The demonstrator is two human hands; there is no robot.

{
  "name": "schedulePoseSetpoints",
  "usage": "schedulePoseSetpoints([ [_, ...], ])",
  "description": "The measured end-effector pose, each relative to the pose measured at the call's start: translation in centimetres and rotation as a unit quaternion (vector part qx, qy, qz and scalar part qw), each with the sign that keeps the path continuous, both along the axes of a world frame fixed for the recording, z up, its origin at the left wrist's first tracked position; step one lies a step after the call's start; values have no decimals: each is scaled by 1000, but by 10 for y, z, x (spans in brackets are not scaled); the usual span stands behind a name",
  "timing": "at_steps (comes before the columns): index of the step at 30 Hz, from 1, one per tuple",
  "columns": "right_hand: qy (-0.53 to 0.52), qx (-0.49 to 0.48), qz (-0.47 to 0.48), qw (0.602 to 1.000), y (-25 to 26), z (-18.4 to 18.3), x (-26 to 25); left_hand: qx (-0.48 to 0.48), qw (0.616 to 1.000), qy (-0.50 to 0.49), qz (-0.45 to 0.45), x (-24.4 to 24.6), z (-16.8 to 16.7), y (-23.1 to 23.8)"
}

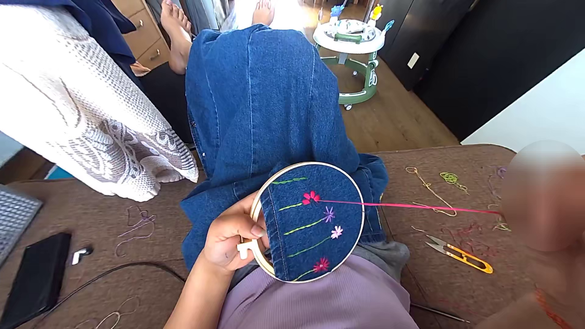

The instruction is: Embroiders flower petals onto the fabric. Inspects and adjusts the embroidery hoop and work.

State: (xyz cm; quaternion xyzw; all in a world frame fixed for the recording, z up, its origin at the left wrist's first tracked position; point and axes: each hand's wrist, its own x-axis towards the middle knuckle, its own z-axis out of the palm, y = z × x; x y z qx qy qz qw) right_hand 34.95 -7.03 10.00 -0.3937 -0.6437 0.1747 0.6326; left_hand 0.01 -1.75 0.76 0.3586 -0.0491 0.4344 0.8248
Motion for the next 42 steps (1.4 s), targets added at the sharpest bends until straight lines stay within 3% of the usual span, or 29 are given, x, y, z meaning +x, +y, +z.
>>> schedulePoseSetpoints([
  [2, -85, -10, -24, 996, 0, -5, -24, -1, 1000, 5, 9, 1, 0, 0],
  [4, -130, -32, 14, 991, -1, -14, -54, 1, 1000, 11, 16, 1, 0, 0],
  [7, -120, -56, 82, 988, 4, -44, -88, 8, 1000, 10, 16, 1, 1, 0],
  [11, -147, -49, 51, 987, 13, -66, -109, 9, 1000, 8, 16, 2, 2, 0],
  [42, -128, -89, 62, 986, 16, -61, -112, 35, 999, 14, 19, -1, -3, 0],
])
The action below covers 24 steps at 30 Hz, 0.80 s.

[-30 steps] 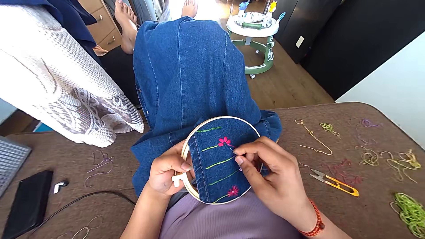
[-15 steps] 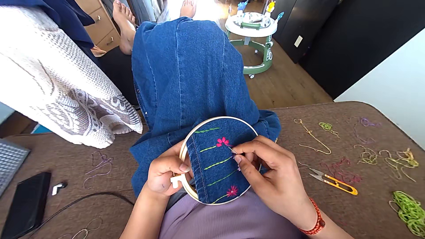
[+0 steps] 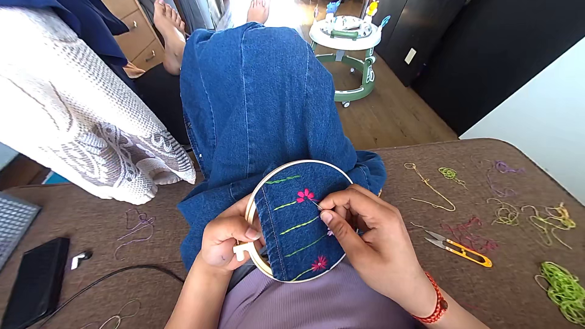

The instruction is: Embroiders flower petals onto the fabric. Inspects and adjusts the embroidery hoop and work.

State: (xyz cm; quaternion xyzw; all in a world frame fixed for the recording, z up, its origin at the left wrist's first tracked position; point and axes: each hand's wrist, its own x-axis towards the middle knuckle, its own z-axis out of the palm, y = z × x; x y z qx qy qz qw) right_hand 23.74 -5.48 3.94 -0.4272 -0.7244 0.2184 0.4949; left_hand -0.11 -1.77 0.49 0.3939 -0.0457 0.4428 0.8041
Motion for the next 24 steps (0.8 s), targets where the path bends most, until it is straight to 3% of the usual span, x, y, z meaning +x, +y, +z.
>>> schedulePoseSetpoints([
  [24, 44, -2, -22, 999, 0, -7, -16, -5, 1000, -14, -18, -1, -2, 0],
])
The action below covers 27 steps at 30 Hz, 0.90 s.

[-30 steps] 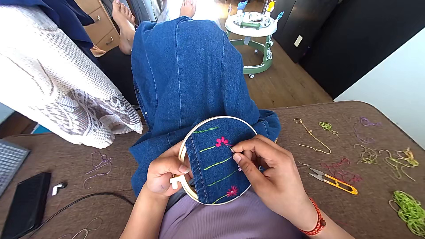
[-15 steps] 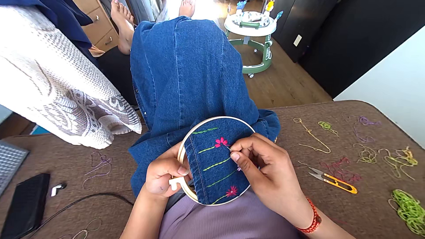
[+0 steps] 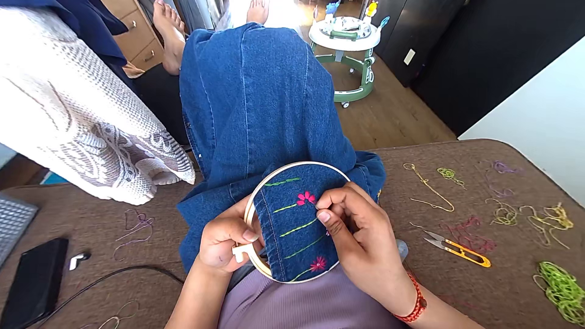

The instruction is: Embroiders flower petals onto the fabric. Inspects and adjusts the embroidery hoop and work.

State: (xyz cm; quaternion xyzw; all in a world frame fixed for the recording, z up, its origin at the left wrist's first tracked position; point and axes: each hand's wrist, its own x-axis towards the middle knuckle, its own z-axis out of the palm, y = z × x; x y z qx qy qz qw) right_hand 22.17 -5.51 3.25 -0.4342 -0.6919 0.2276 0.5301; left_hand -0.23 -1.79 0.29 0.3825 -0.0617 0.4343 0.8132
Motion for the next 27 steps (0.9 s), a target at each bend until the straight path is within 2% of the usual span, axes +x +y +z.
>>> schedulePoseSetpoints([
  [10, 17, 1, -5, 1000, 0, -1, -3, 11, 1000, 1, -25, -1, 2, 0],
  [16, 71, -6, 37, 997, 5, 11, 1, 19, 999, 24, -18, -1, 6, -2],
  [18, 17, 32, 29, 999, 8, 19, 1, 21, 999, 37, -3, 0, 8, -5],
  [21, -141, 96, -40, 985, 7, 29, 0, 27, 998, 52, 7, 1, 9, -6],
  [23, -176, 118, -46, 976, 6, 37, -2, 32, 997, 62, 14, 1, 9, -8],
  [25, -129, 142, 10, 981, 6, 44, -3, 40, 998, 57, 10, 1, 11, -9],
  [27, -14, 133, 117, 984, 2, 52, -3, 42, 998, 40, 2, 1, 11, -8],
])
